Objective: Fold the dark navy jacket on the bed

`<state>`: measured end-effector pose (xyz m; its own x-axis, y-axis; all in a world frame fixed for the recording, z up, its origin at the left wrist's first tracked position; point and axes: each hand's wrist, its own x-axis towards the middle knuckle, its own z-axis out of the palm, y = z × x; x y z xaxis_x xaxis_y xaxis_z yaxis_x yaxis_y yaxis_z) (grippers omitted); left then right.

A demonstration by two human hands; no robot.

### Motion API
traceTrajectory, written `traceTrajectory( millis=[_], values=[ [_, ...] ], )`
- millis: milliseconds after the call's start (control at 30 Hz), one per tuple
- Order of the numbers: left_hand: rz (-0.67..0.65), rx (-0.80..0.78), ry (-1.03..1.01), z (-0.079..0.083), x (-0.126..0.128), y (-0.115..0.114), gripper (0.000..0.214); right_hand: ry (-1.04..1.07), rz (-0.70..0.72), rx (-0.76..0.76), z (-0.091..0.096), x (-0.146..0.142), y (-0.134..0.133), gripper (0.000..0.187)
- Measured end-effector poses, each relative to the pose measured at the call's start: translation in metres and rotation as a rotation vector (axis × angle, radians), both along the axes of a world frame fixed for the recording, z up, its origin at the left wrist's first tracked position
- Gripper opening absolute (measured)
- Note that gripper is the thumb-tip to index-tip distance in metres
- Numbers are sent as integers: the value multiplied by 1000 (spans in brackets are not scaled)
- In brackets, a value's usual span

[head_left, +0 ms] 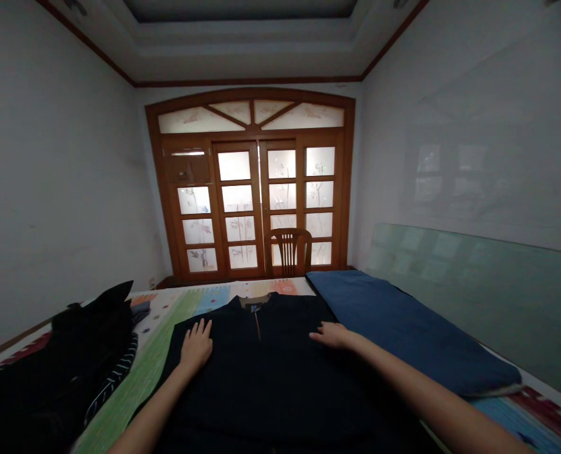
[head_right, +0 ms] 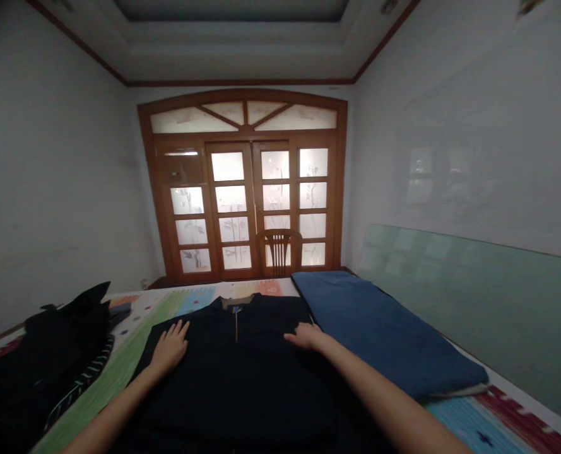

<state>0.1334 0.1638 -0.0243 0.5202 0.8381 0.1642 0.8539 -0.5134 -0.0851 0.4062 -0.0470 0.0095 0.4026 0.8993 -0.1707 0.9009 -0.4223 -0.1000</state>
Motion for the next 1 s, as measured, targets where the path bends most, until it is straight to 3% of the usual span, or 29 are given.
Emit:
traceTrajectory(
  millis=[100, 233, 400, 533, 700, 800, 1000],
  values=[
    [35, -54, -26, -6, 9, 4, 49, -37, 17, 90, -3, -5, 21, 56],
    [119, -105, -52, -16, 1, 19, 56, -60, -42, 135, -29, -8, 35, 54],
    [165, -117, -56, -22, -13, 38, 58, -97, -171, 173, -55, 19, 39, 54],
    [196, -100, -56, -24, -12, 47, 59, -111, -241, 189, -63, 42, 46, 55],
    [218, -47, -65, -24, -9, 53, 57, -160, -281, 195, -67, 51, 58, 50],
    [188, 33, -66, -21, -6, 55, 54, -213, -294, 232, -67, 49, 64, 49],
    [-13, 173, -37, -14, 3, 62, 45, -315, -243, 356, -64, 45, 78, 46]
  ],
)
